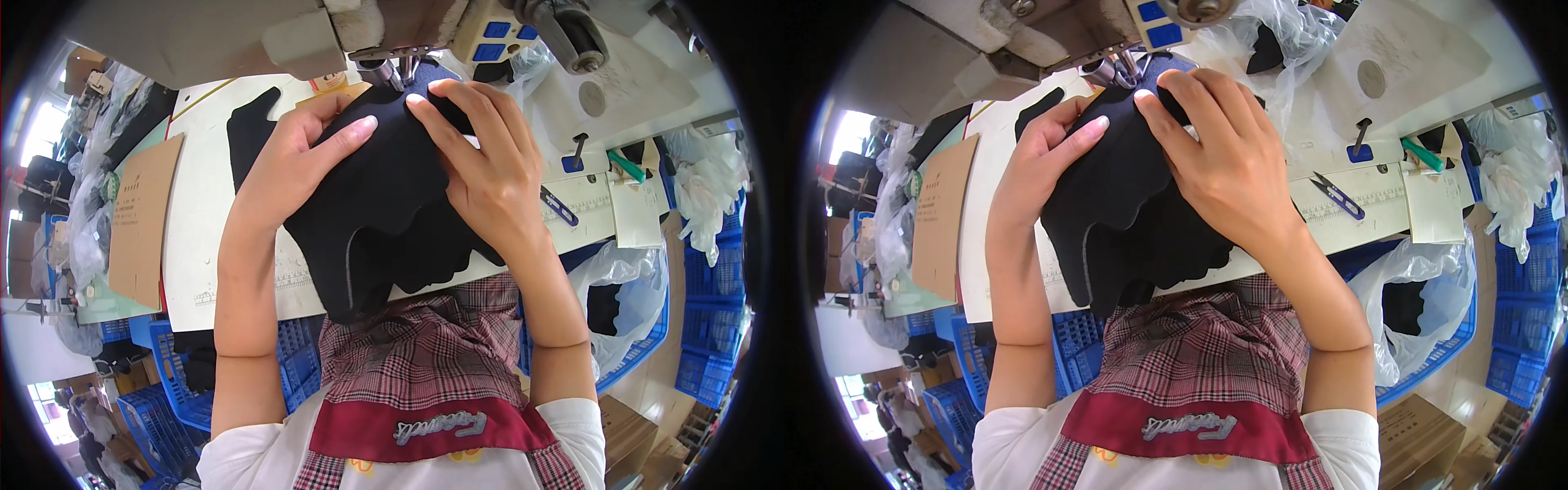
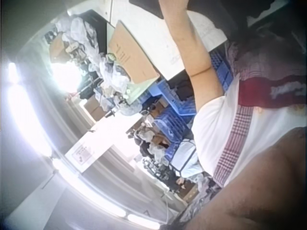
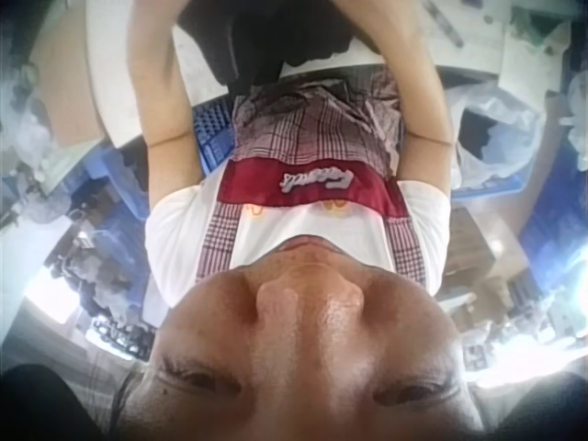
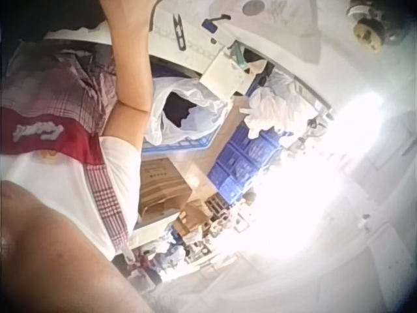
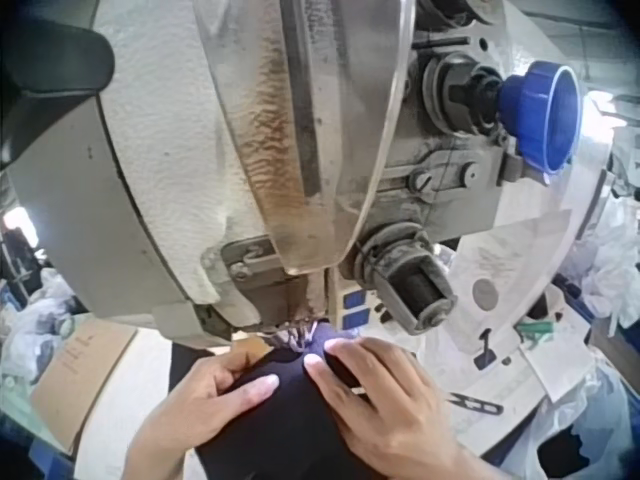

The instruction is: The person operates an industrial sewing machine to stitch black fabric gloves. They feed the gloves under the needle, guide them through the machine, and then place the finished items into a blue basket. The process is repeated for multiple gloves throughout the clip.

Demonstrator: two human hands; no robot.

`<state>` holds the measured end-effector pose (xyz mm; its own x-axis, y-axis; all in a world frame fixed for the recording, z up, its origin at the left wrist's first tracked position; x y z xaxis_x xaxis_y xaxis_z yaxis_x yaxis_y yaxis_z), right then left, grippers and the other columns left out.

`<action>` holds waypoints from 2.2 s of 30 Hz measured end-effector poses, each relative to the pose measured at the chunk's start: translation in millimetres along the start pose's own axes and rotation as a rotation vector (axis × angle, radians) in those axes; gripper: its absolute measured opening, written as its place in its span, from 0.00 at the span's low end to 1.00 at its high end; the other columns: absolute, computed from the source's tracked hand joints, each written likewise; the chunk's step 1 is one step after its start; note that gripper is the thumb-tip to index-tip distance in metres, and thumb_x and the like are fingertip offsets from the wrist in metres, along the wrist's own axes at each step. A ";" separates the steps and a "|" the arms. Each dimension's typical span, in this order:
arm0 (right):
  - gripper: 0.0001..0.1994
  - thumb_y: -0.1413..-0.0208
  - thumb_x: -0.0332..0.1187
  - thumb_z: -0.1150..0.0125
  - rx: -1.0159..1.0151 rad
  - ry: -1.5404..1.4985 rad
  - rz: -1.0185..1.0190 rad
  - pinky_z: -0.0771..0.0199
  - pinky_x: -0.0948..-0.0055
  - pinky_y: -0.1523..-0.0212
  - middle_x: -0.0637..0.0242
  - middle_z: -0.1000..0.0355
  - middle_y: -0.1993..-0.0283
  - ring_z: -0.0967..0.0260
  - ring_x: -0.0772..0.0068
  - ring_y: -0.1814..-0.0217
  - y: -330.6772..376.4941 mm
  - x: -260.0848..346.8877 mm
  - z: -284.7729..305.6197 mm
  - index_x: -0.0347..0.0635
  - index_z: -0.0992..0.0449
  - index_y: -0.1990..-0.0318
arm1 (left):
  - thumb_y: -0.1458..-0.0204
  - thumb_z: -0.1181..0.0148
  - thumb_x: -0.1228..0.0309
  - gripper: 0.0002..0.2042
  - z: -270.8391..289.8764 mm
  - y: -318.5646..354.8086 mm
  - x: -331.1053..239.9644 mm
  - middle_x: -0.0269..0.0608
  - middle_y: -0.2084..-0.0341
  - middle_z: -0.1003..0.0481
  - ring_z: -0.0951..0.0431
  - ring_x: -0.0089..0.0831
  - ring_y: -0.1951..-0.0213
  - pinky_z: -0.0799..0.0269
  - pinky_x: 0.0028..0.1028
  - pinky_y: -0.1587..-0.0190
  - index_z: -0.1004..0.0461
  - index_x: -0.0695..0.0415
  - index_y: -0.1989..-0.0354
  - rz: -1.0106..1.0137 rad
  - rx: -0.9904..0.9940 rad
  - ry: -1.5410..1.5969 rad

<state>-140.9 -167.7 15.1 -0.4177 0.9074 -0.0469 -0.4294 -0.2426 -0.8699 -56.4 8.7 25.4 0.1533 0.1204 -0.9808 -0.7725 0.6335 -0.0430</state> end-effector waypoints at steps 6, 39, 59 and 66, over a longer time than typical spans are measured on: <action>0.25 0.66 0.21 0.39 0.053 -0.059 -0.026 0.26 0.60 0.53 0.58 0.29 0.50 0.30 0.55 0.49 -0.4 3.1 4.7 0.36 0.21 0.53 | 0.39 0.41 0.61 0.16 -9.3 3.3 8.9 0.33 0.66 0.22 0.25 0.15 0.65 0.28 0.19 0.61 0.25 0.64 0.54 0.026 -0.089 0.056; 0.26 0.71 0.25 0.35 0.105 -0.327 -0.029 0.26 0.59 0.51 0.60 0.26 0.50 0.28 0.53 0.48 1.2 -7.8 30.9 0.39 0.19 0.55 | 0.63 0.45 0.88 0.25 -28.3 24.9 12.5 0.47 0.51 0.23 0.23 0.45 0.46 0.28 0.38 0.42 0.21 0.63 0.51 -0.950 -0.452 -0.831; 0.20 0.60 0.26 0.40 0.090 -0.004 0.003 0.29 0.64 0.54 0.63 0.31 0.55 0.32 0.60 0.53 -1.1 2.9 12.9 0.41 0.19 0.54 | 0.61 0.42 0.91 0.23 -26.3 1.9 13.6 0.47 0.57 0.21 0.21 0.46 0.52 0.25 0.36 0.50 0.21 0.61 0.54 -0.952 -0.598 -0.866; 0.20 0.60 0.27 0.40 0.051 0.059 0.052 0.30 0.62 0.51 0.62 0.30 0.52 0.32 0.59 0.50 -2.1 -1.8 8.4 0.41 0.20 0.55 | 0.58 0.39 0.88 0.18 -29.2 -1.4 11.3 0.47 0.58 0.22 0.21 0.46 0.55 0.24 0.35 0.53 0.21 0.62 0.56 -0.934 -0.642 -0.892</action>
<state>-146.0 -171.7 21.1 -0.3933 0.9113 -0.1219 -0.4490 -0.3060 -0.8395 -71.6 -13.1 8.8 0.8895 0.4425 -0.1138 -0.2786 0.3280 -0.9026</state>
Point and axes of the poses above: each hand's wrist, its own y-axis away from the middle knuckle, its own z-axis out of the back of the hand, x = y × z, the point moved 3 cm from there along -y, towards the middle knuckle
